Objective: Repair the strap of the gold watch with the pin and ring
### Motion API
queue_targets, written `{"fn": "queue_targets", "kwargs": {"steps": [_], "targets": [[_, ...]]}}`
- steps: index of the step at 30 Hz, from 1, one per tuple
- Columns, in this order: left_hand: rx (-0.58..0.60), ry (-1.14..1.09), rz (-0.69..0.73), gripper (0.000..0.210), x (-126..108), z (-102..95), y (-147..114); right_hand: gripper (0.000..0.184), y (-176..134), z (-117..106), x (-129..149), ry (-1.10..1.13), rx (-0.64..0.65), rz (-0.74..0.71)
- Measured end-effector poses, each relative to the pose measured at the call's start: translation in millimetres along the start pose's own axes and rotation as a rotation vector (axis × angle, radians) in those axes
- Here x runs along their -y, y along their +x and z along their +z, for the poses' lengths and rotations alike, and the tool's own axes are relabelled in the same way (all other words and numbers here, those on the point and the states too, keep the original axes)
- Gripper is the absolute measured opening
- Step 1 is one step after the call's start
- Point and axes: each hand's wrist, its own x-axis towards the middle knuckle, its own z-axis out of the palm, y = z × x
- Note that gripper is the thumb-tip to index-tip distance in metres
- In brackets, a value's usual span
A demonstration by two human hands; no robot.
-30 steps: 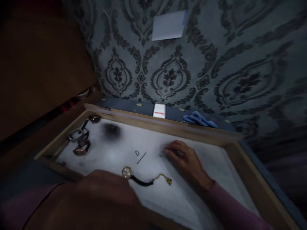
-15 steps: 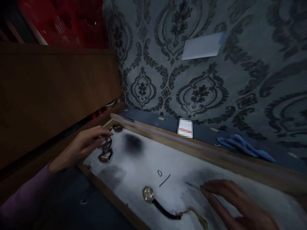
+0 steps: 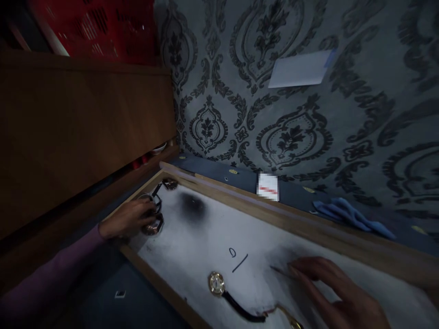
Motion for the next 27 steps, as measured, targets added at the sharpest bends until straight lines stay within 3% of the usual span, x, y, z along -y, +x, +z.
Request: {"fn": "queue_targets", "kwargs": {"steps": [5, 8, 15, 20, 27], "targets": [[0.094, 0.039, -0.036, 0.022, -9.0, 0.2, 3.1, 0.033, 5.6, -8.9, 38.2, 0.016, -0.015, -0.026], [0.132, 0.051, -0.08, 0.02, -12.4, -3.3, 4.6, 0.032, 9.2, -13.0, 54.2, -0.02, 0.04, 0.029], [0.084, -0.071, -0.059, 0.019, -20.0, -8.6, -5.6, 0.034, 5.7, -8.2, 41.8, 0.031, 0.024, -0.004], [0.034, -0.179, -0.018, 0.023, -28.8, -8.2, -11.8, 0.044, 6.0, -10.5, 52.9, 0.003, 0.046, -0.031], [0.063, -0.141, 0.075, 0.025, -42.8, -5.6, 10.2, 0.036, 1.3, -17.4, 64.5, 0.052, 0.044, -0.004]]}}
